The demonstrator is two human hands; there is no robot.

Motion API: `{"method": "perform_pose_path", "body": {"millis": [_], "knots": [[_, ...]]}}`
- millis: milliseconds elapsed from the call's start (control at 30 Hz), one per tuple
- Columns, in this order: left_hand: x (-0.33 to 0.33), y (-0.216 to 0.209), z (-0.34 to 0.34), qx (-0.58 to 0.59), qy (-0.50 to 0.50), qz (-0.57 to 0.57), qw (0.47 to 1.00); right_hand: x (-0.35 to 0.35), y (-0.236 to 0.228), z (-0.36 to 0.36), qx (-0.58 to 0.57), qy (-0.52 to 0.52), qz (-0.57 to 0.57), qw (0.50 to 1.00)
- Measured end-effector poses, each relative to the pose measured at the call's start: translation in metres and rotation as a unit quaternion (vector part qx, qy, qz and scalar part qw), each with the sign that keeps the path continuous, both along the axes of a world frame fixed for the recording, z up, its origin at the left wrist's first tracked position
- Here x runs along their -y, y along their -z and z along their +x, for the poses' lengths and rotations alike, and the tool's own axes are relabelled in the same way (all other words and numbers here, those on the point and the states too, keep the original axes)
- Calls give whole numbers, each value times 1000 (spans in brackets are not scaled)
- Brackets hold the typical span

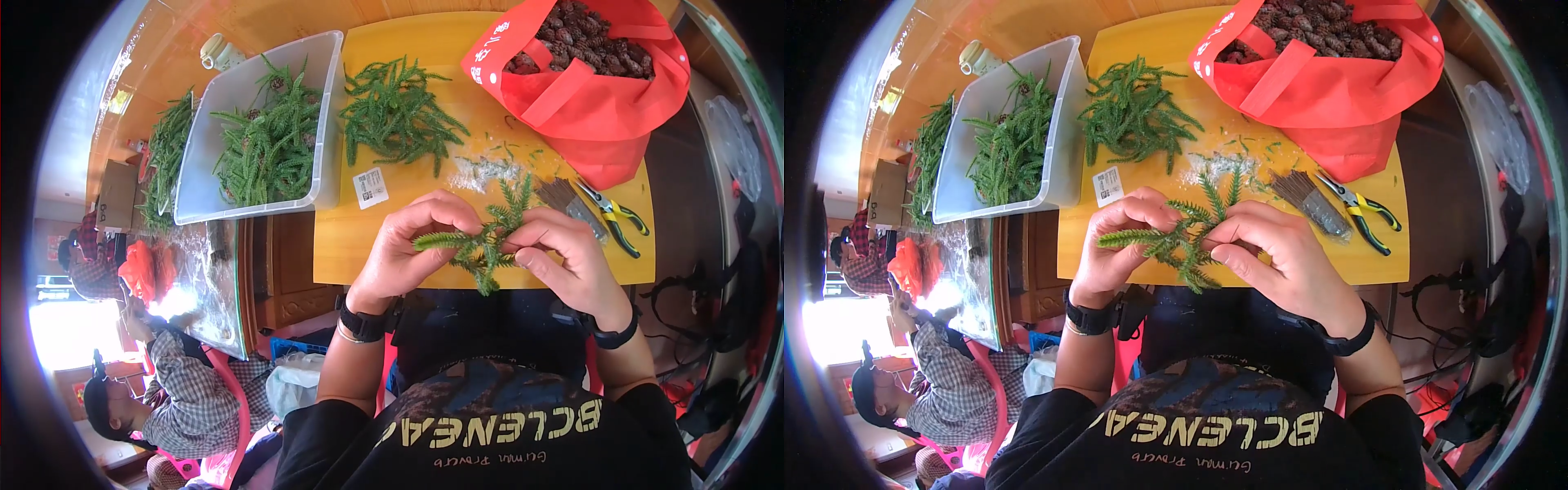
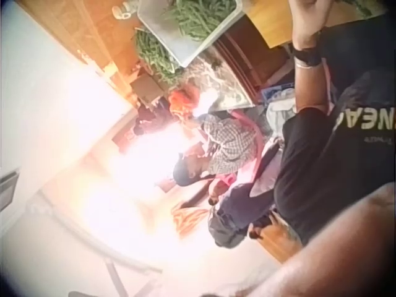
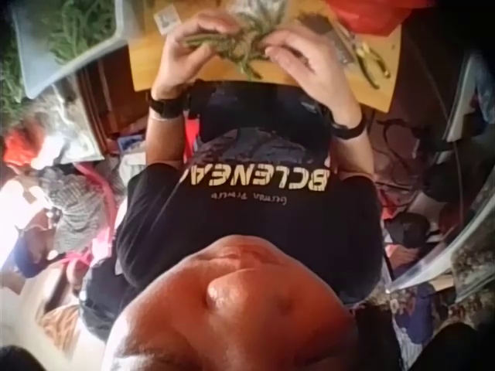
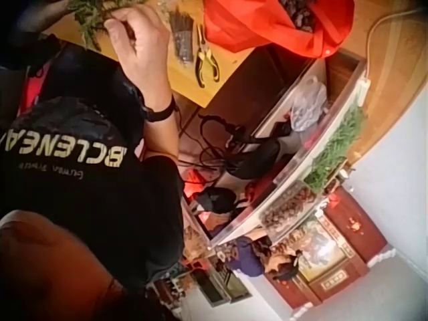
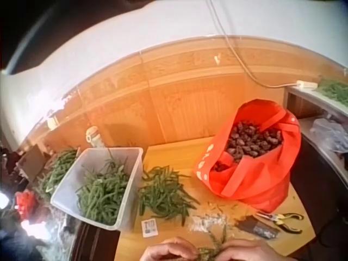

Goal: Trimming green plant stems and sorting them alongside brown roots using hand cutters.

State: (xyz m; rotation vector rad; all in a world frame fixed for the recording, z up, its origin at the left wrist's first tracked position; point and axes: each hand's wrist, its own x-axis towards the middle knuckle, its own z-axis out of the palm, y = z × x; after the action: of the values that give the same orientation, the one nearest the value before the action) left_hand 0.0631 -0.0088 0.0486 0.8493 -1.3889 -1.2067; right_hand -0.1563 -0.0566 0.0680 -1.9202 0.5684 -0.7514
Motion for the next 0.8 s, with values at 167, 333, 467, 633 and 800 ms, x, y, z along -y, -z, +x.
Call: {"method": "perform_pose_path", "body": {"millis": [167,333,467,633,800], "knots": [[-4,15,2,-65,-7,94,993,-6,-2,0,-11,26,-1,1000],[-5,15,2,-92,15,141,986,-6,-1,-1,-16,30,-9,999],[-2,16,3,23,36,55,998,-7,-1,-2,-10,41,-9,999],[-2,11,0,-32,22,73,997,-5,1,-1,-9,44,-34,998],[-2,0,-1,-71,30,182,980,1,1,-4,0,10,-14,1000]]}}
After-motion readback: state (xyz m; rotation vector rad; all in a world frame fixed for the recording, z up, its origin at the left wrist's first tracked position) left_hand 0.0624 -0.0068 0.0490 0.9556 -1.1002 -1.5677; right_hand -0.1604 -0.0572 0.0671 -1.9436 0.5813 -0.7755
